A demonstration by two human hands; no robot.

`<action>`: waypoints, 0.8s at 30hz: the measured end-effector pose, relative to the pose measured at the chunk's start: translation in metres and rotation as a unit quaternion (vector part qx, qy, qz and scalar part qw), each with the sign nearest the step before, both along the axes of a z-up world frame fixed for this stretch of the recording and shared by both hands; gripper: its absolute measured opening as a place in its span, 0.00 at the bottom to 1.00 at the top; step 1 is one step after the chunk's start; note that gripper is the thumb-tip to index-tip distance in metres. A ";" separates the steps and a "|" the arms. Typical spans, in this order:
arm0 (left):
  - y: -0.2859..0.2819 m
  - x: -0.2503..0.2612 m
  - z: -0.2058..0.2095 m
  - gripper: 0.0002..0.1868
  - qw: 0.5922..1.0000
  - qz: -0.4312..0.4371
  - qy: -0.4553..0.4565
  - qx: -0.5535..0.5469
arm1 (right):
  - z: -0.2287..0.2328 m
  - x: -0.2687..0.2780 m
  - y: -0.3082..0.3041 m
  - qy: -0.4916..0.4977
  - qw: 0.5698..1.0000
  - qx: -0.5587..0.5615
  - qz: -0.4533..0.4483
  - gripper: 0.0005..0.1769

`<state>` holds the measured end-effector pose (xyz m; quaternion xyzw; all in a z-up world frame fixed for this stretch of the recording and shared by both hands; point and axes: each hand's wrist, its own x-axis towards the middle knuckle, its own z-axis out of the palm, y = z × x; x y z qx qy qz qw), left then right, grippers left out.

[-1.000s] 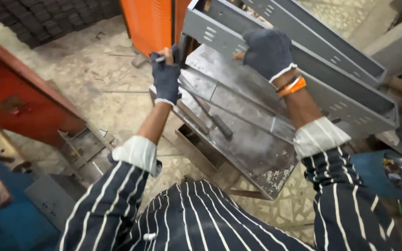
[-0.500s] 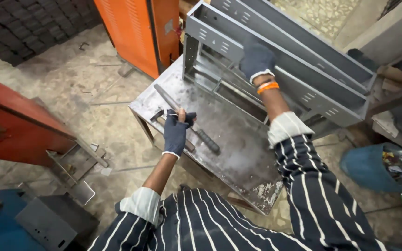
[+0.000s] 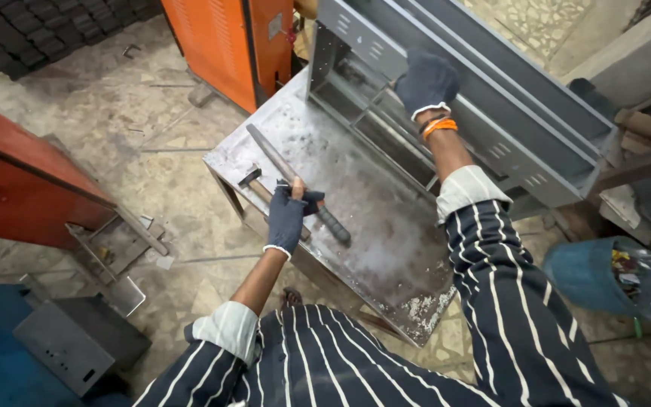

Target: Assembling and welding sheet metal enclosure components using a spot welder and alignment techniques.

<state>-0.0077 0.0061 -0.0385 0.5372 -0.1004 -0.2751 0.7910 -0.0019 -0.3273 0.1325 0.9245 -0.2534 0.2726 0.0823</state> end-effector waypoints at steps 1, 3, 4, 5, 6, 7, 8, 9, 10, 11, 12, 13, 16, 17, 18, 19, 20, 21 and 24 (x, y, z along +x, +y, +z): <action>0.003 0.001 0.001 0.24 1.000 0.005 0.001 0.002 | -0.005 0.000 -0.005 0.001 1.000 0.002 0.005 0.22; 0.010 0.001 0.002 0.27 0.999 -0.001 0.013 0.044 | -0.016 0.000 -0.014 0.010 1.000 -0.014 0.008 0.17; 0.011 0.003 0.001 0.27 0.999 0.005 0.015 0.046 | -0.010 -0.002 -0.010 0.012 1.000 -0.012 0.014 0.17; 0.013 0.005 -0.002 0.28 0.998 0.004 -0.005 0.064 | -0.005 -0.001 -0.006 0.037 0.999 -0.014 -0.002 0.20; 0.015 0.006 -0.005 0.29 0.996 0.003 -0.025 0.082 | 0.000 -0.001 -0.001 0.061 0.998 -0.017 -0.018 0.23; 0.017 0.004 0.002 0.29 0.996 0.012 -0.020 0.084 | -0.003 -0.002 -0.004 0.065 0.998 -0.016 -0.009 0.23; 0.018 0.003 0.010 0.28 0.997 0.012 0.000 0.081 | -0.006 -0.002 -0.008 0.056 0.998 -0.032 -0.003 0.22; 0.019 0.003 0.018 0.27 0.997 0.012 0.018 0.078 | -0.007 -0.001 -0.012 0.044 0.998 -0.049 0.002 0.21; 0.021 0.003 0.015 0.27 0.996 0.021 0.021 0.079 | -0.010 -0.001 -0.011 0.046 0.998 -0.048 0.011 0.21; 0.022 0.003 0.012 0.28 0.995 0.023 -0.004 0.096 | -0.010 0.000 -0.012 0.069 0.997 -0.041 -0.010 0.23; 0.023 0.003 0.009 0.30 0.993 0.024 -0.028 0.113 | -0.011 0.000 -0.013 0.092 0.995 -0.034 -0.031 0.25; 0.025 0.003 0.011 0.30 0.993 0.029 -0.026 0.114 | -0.007 -0.002 -0.002 0.094 0.995 -0.033 -0.026 0.25; 0.034 -0.001 0.024 0.29 0.997 0.015 0.013 0.076 | -0.002 -0.016 0.033 -0.002 0.997 -0.074 0.023 0.29; 0.038 -0.001 0.031 0.29 0.994 0.024 0.020 0.108 | -0.005 -0.020 0.049 -0.050 0.984 -0.161 0.052 0.31; 0.041 -0.002 0.039 0.29 0.989 0.033 0.027 0.139 | -0.008 -0.024 0.063 -0.099 0.961 -0.246 0.080 0.33; 0.044 0.001 0.030 0.29 0.989 0.035 0.027 0.140 | -0.032 -0.020 0.076 -0.100 0.961 -0.245 0.082 0.33; 0.046 0.004 0.021 0.30 0.989 0.054 0.035 0.135 | -0.056 -0.016 0.088 -0.088 0.973 -0.154 0.146 0.28; 0.048 0.006 0.011 0.31 0.988 0.073 0.045 0.130 | -0.080 -0.013 0.101 -0.074 0.974 -0.061 0.208 0.23; 0.064 0.011 0.020 0.31 0.976 0.124 0.057 0.169 | -0.204 -0.004 0.145 -0.062 0.966 -0.035 0.249 0.30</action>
